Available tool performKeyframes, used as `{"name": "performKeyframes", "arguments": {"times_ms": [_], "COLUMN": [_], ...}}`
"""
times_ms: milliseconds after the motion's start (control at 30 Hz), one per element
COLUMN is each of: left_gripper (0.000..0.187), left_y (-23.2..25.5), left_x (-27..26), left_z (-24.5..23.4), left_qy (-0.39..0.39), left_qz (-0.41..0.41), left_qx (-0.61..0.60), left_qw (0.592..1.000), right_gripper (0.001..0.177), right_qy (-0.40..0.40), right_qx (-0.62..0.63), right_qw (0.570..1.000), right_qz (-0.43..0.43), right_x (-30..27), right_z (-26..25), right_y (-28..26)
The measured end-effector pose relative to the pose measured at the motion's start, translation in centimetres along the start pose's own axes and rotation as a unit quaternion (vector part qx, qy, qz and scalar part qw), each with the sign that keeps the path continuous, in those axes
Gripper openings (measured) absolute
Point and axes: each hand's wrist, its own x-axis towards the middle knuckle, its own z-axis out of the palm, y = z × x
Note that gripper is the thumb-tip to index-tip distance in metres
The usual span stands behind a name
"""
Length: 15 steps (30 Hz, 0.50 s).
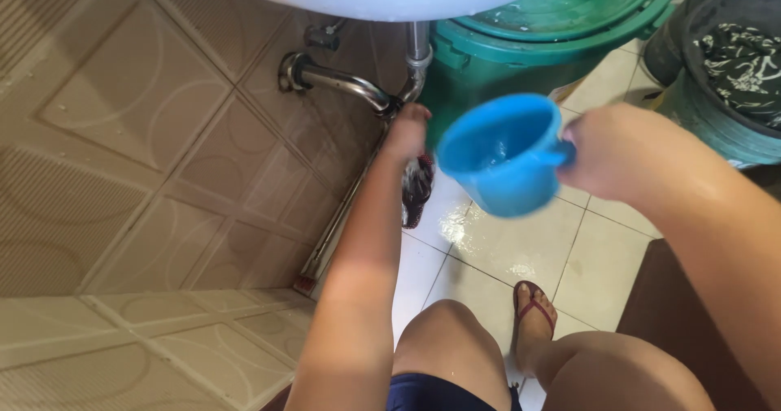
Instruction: Cleaning a bathroom sink and checking pipes using a sponge, cloth, and dipper.
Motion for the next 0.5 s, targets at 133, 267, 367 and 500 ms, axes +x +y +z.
{"name": "performKeyframes", "arguments": {"times_ms": [133,267,367,500], "left_gripper": [0.028,0.027,0.028,0.033], "left_y": [-4.0,-2.2,-3.4,4.9], "left_x": [0.3,-0.5,2.5,0.2], "left_z": [0.6,-1.9,-4.8,-9.3], "left_qy": [-0.117,-0.167,-0.147,-0.118], "left_qz": [-0.013,-0.075,-0.061,-0.067], "left_qx": [-0.069,-0.128,-0.182,-0.218], "left_qw": [0.991,0.975,0.97,0.967], "right_gripper": [0.028,0.024,0.025,0.023], "right_qy": [-0.108,-0.071,0.009,0.043], "right_qx": [-0.089,-0.105,-0.071,-0.042], "right_qw": [0.99,0.99,0.996,0.998], "right_qz": [-0.01,-0.057,-0.051,-0.029], "right_x": [-0.3,-0.6,-0.5,1.0], "right_z": [0.4,-1.1,-3.6,-4.4], "right_y": [-0.3,-3.5,-6.8,-9.1]}}
